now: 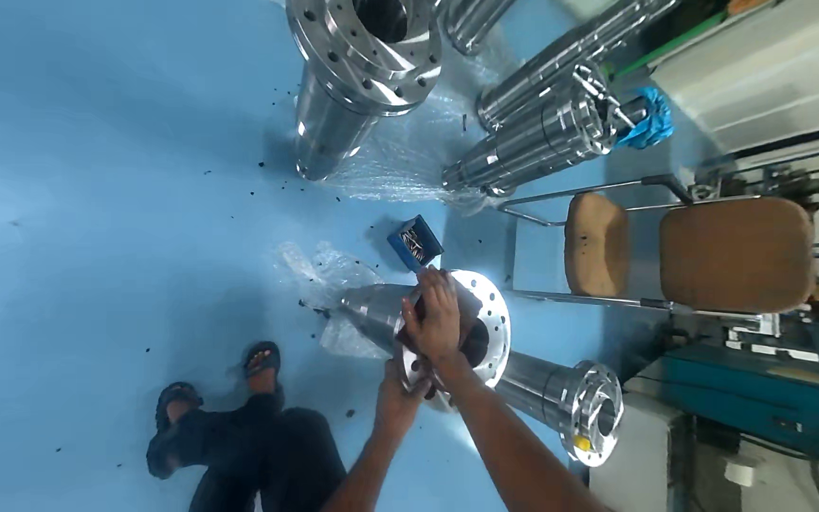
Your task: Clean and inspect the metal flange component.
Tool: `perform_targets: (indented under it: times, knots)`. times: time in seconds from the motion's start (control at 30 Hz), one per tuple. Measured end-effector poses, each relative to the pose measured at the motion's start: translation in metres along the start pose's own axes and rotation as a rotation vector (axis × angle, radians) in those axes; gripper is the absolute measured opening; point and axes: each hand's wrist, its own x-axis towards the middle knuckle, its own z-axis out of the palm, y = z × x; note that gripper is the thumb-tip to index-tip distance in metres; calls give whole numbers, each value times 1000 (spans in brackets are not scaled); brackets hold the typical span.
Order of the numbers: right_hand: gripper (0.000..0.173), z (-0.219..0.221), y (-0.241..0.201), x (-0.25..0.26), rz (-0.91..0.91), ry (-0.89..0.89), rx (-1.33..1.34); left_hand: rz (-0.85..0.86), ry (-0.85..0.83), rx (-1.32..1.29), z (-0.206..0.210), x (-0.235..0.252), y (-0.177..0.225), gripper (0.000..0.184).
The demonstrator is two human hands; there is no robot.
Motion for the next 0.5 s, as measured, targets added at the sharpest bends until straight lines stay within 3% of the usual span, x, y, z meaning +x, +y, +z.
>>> perform_targets:
  times: [0.17, 0.3, 0.37, 0.5]
  knots:
    - [55, 3, -11, -40, -15, 50, -19, 73, -38, 2, -9, 0, -4, 65]
    - [56, 2, 9, 14, -47, -17, -4, 51, -72, 73, -10, 4, -7, 73]
    - [53, 8, 19, 37, -41, 73, 5, 38, -85, 125, -12, 3, -8, 73]
    - [53, 3, -7, -12, 19, 88, 12, 45, -88, 115, -14, 3, -4, 76]
